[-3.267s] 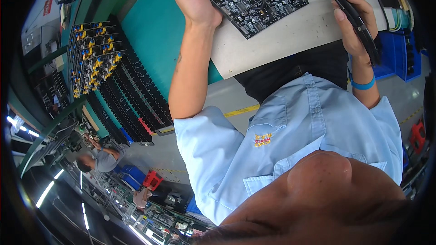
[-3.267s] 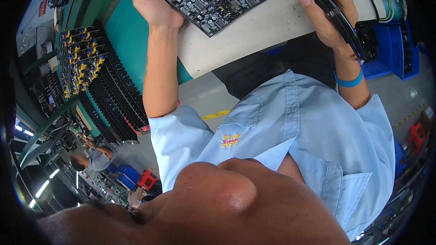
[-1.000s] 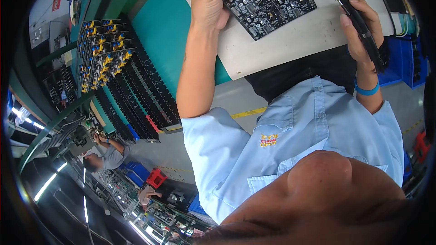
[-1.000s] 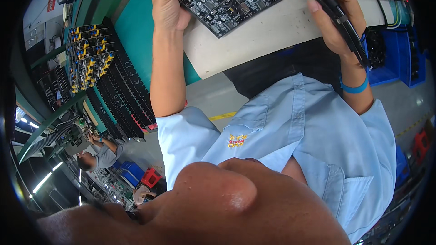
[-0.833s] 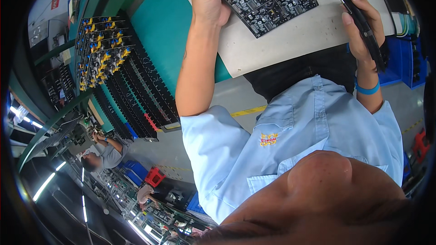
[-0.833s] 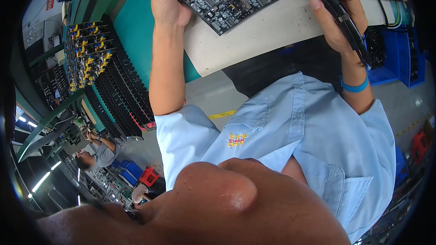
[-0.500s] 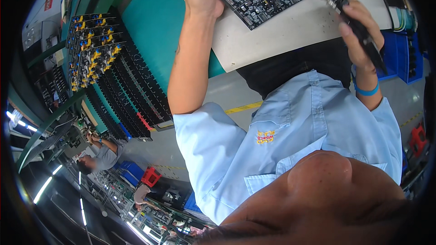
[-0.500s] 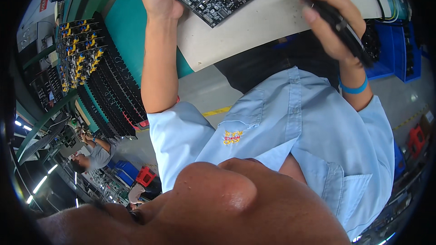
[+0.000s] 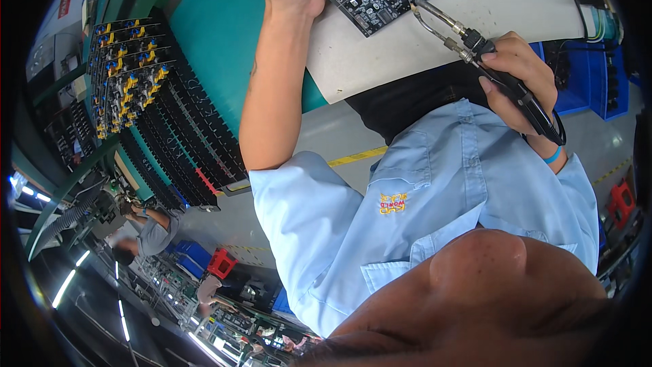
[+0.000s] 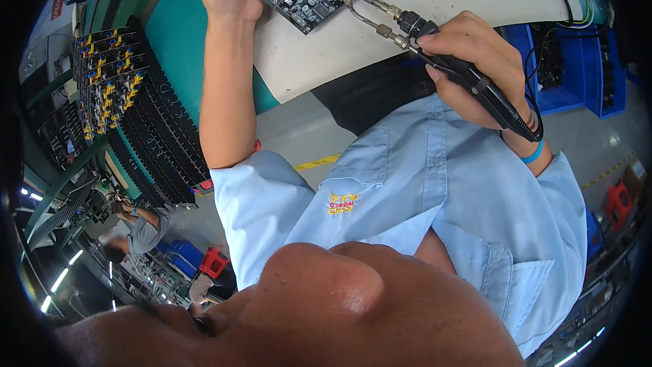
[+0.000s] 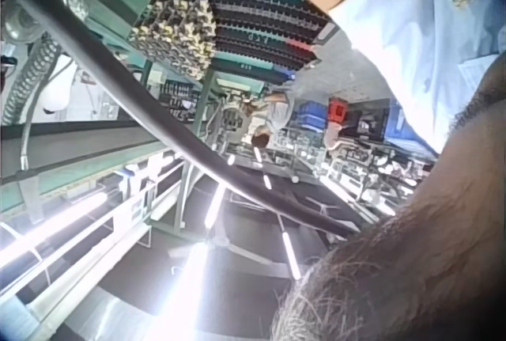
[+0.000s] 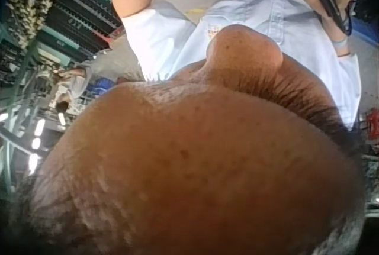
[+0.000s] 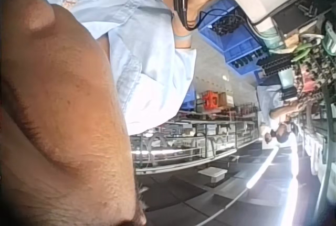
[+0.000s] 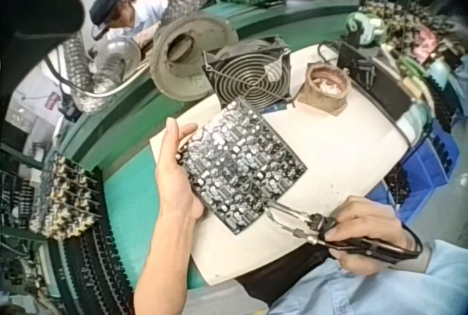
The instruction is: The person is soldering and inspecting components on a circuit board at an industrial manual assembly station.
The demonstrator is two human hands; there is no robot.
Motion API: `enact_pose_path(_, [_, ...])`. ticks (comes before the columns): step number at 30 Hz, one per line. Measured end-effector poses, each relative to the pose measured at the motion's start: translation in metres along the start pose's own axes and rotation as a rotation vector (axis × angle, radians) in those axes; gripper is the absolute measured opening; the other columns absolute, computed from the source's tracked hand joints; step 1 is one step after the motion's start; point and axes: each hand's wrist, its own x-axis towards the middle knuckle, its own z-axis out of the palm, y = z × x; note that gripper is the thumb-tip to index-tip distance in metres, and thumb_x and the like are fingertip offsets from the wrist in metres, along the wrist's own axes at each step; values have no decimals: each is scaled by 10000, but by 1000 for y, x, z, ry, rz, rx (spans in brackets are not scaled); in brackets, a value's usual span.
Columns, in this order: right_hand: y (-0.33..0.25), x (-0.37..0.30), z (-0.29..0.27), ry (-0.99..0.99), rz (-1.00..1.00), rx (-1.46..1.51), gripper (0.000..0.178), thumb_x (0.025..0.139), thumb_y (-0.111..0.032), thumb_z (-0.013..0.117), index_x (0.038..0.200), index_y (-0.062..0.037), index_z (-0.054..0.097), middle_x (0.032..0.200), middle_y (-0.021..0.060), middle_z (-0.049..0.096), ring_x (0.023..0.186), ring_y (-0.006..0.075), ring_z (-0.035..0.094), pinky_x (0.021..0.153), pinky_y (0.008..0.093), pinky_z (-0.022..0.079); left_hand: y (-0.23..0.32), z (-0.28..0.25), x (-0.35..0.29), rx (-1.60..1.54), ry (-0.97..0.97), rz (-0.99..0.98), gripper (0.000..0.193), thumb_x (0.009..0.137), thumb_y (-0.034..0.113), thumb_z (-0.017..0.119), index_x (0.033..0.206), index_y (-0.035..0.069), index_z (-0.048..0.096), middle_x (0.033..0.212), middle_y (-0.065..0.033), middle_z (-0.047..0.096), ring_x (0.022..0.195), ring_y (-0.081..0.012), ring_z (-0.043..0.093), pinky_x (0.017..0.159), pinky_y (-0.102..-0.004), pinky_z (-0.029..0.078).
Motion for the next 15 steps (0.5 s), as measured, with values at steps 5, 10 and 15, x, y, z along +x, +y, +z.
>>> enact_pose_path(5, [0, 1, 7, -4, -15, 22, 424, 656, 120, 652, 1071, 39, 681, 888, 129, 656, 735, 225, 570, 677, 301, 484, 0, -2, 1, -1, -30, 7, 444, 974, 492, 576, 1071, 59, 575, 935, -112, 649, 787, -197, 638, 700, -302, 526])
enact_pose_path(10, [3, 1, 9, -36, -29, 7, 417, 662, 117, 656, 1072, 42, 683, 879, 122, 657, 730, 221, 570, 670, 292, 483, 0, 2, -3, 3, 2, -16, 454, 970, 500, 580, 1071, 57, 574, 939, -114, 648, 787, -197, 636, 699, -302, 524])
enact_pose_path(15, [3, 3, 10, -35, -36, 26, 414, 668, 113, 660, 1075, 40, 687, 870, 118, 658, 731, 218, 573, 666, 286, 483, -1, 0, -3, -99, -45, -21, 457, 969, 501, 582, 1074, 56, 574, 934, -111, 649, 788, -194, 634, 698, -304, 524])
